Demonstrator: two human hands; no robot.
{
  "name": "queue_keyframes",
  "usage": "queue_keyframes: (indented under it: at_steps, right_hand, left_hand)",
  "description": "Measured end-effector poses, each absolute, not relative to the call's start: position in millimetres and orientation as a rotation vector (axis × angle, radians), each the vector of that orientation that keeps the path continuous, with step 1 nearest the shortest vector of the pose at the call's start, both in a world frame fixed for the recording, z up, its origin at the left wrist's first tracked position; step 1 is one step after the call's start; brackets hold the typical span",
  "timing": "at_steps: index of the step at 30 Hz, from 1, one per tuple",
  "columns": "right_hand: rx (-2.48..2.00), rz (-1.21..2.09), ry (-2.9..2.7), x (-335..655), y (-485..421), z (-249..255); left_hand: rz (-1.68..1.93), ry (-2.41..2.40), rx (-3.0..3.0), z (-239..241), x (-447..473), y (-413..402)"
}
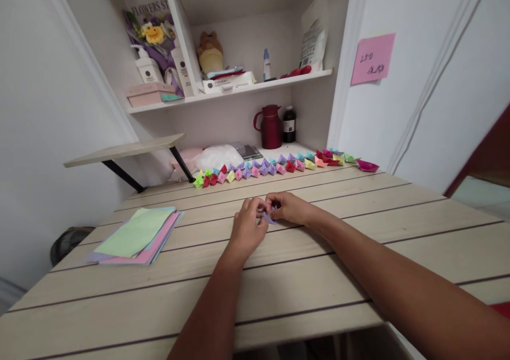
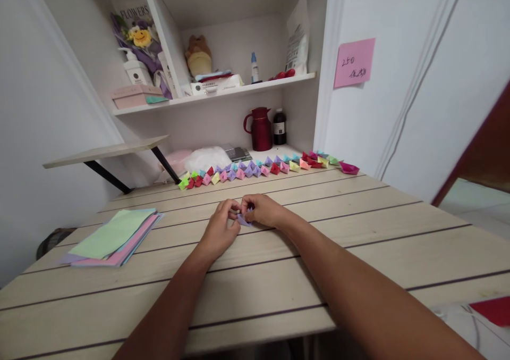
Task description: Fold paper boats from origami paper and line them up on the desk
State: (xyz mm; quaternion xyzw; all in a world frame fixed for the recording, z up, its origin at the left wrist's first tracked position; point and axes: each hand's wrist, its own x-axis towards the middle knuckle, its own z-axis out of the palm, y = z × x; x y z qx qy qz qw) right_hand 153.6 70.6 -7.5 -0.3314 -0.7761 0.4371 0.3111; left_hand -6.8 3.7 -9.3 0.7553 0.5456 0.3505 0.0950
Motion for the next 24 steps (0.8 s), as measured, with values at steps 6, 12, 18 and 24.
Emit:
queue_keyframes:
  at_steps: [6, 12, 18, 24]
  right_hand:
    - [-0.855, 1.178, -2.056, 156, 68, -3]
    - [-0.858, 1.184, -2.061, 156, 69, -3]
    - [-0.814, 1.208, -2.086, 158, 68, 1]
    - [-0.792, 1.279, -2.073, 162, 62, 6]
  left_hand:
    - [1.019, 1.613, 2.258, -8, -7, 4]
    - [0.947, 1.645, 2.270, -6, -6, 3]
    - [0.893, 1.684, 2.285, -5, -6, 3]
    - [0.875, 1.705, 2.294, -7, -6, 3]
